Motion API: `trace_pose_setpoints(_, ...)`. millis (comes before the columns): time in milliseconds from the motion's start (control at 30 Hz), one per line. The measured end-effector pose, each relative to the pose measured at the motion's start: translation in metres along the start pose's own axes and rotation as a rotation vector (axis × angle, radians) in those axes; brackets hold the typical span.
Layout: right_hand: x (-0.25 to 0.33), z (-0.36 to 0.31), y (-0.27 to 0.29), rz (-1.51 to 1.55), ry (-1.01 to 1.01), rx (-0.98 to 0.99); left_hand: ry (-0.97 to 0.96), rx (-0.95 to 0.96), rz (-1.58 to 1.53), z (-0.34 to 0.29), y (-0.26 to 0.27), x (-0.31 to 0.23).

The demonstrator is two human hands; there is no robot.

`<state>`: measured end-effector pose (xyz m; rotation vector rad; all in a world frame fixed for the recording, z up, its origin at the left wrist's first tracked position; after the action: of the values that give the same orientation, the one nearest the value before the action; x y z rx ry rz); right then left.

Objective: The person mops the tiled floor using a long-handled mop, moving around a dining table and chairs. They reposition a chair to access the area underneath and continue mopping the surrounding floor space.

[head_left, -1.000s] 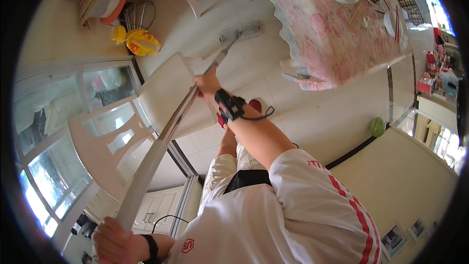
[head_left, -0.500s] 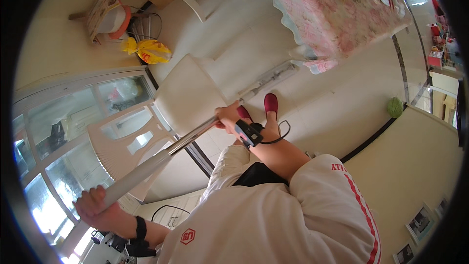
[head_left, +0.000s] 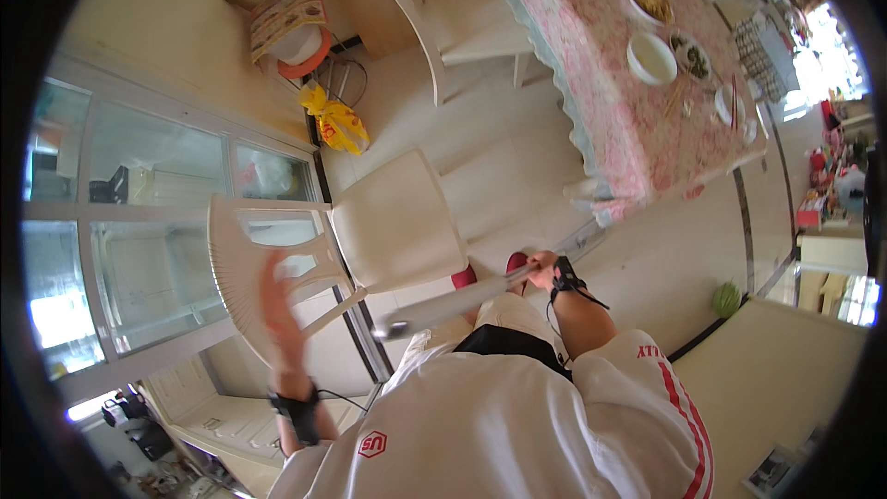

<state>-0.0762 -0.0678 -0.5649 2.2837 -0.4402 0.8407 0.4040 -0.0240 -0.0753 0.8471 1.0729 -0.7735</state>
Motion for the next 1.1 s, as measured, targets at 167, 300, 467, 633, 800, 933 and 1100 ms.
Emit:
trace_pose_setpoints(167, -0.056, -0.046, 0.058, 1.678, -0.991, 0.243, 0.262, -0.381, 0.980, 0.000, 0.230, 0.051)
trace_pose_setpoints(300, -0.048, -0.066, 0.103, 1.299, -0.528, 0.416, 0.953, -0.245, 0.397, -0.083, 0.276, 0.145)
trace_pose_setpoints(467, -0.050, -0.098, 0.102, 1.518, -0.691, 0.383, 0.726, -0.125, 0.001, -0.080, 0.242, 0.191)
trace_pose_setpoints(633, -0.036, -0.099, 0.105, 1.415, -0.669, 0.349, 1.061, -0.307, 0.271, -0.071, 0.249, 0.215)
trace_pose_setpoints(800, -0.014, -0.098, 0.098, 1.490, -0.821, 0.253, 1.019, -0.231, 0.220, -0.070, 0.238, 0.205)
trace_pose_setpoints(933, -0.007, -0.087, 0.088, 1.567, -0.923, 0.123, 0.937, -0.228, 0.087, -0.067, 0.214, 0.189)
trace_pose_setpoints(1100, -0.006, -0.069, 0.086, 1.688, -0.995, 0.098, 0.872, -0.174, -0.075, -0.057, 0.172, 0.166)
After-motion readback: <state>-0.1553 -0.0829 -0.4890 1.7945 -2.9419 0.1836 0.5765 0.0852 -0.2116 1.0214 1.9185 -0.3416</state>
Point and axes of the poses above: each hand's wrist, its own z-axis towards the middle knuckle, its own y-axis out of the back of the hand, x = y × z, the point moved 6 cm from there along z, towards the middle knuckle, and after that the axes turned 4 degrees about -y, right-handed, at the moved point
